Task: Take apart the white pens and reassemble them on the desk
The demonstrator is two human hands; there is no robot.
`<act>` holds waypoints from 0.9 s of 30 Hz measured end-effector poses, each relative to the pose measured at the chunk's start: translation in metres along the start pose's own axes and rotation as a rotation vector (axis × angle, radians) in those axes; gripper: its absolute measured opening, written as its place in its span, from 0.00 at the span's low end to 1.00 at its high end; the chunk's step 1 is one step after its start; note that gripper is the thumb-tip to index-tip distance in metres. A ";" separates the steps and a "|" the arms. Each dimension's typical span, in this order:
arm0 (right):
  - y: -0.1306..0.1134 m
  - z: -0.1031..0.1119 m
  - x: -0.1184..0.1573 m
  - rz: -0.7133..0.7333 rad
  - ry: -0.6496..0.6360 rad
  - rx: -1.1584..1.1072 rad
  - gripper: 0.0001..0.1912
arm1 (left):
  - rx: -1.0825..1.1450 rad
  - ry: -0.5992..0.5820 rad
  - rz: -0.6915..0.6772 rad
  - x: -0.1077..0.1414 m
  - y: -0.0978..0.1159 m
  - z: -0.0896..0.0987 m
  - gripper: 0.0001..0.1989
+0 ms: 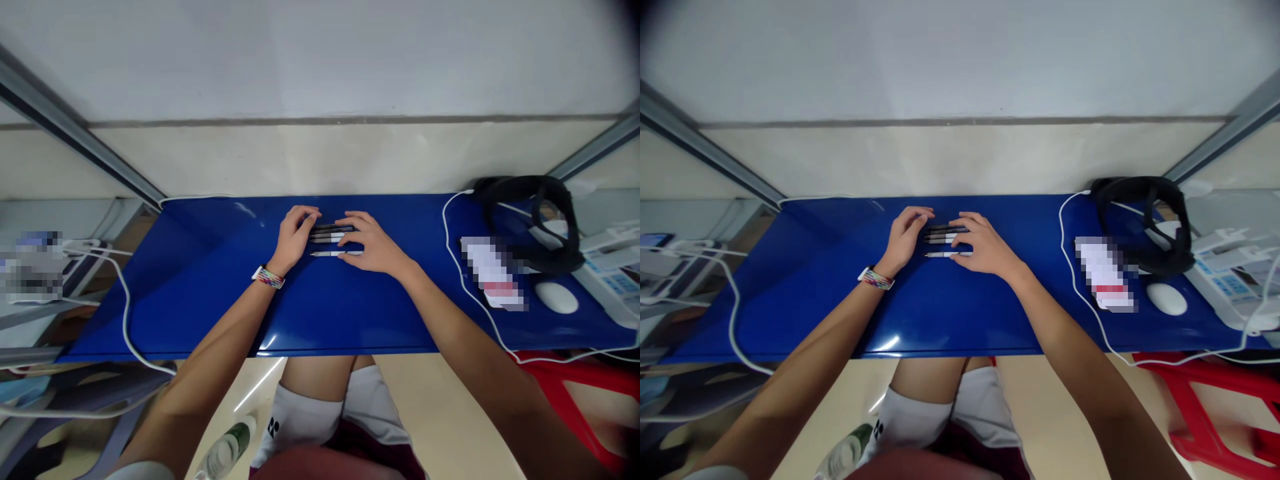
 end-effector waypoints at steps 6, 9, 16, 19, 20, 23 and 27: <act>-0.003 -0.003 0.000 -0.034 -0.012 -0.069 0.06 | 0.087 -0.022 0.087 -0.001 -0.002 -0.001 0.13; -0.002 0.006 -0.005 -0.055 0.101 -0.101 0.04 | 0.097 -0.048 0.098 0.001 0.004 -0.002 0.15; 0.015 0.019 -0.009 -0.340 0.237 -0.215 0.08 | 0.239 -0.136 0.177 0.014 0.018 -0.015 0.17; 0.026 0.019 -0.006 -0.491 0.295 -0.326 0.13 | 0.253 -0.093 0.178 0.012 0.022 -0.011 0.18; 0.031 0.019 -0.005 -0.542 0.318 -0.390 0.14 | 0.252 -0.075 0.179 0.011 0.022 -0.009 0.19; 0.042 0.015 -0.002 -0.661 0.373 -0.618 0.17 | 0.265 -0.051 0.190 0.008 0.019 -0.006 0.21; 0.047 0.009 -0.001 -0.725 0.387 -0.742 0.18 | 0.302 -0.078 0.233 0.007 0.011 -0.008 0.23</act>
Point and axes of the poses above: each hand's wrist, its own x-axis away from the middle knuckle, its own z-axis out of the back of the hand, y = z × x, the point moved 8 cm from there along -x, towards the middle knuckle, and after that the axes turned 14 degrees about y, right-handed, at the moved point
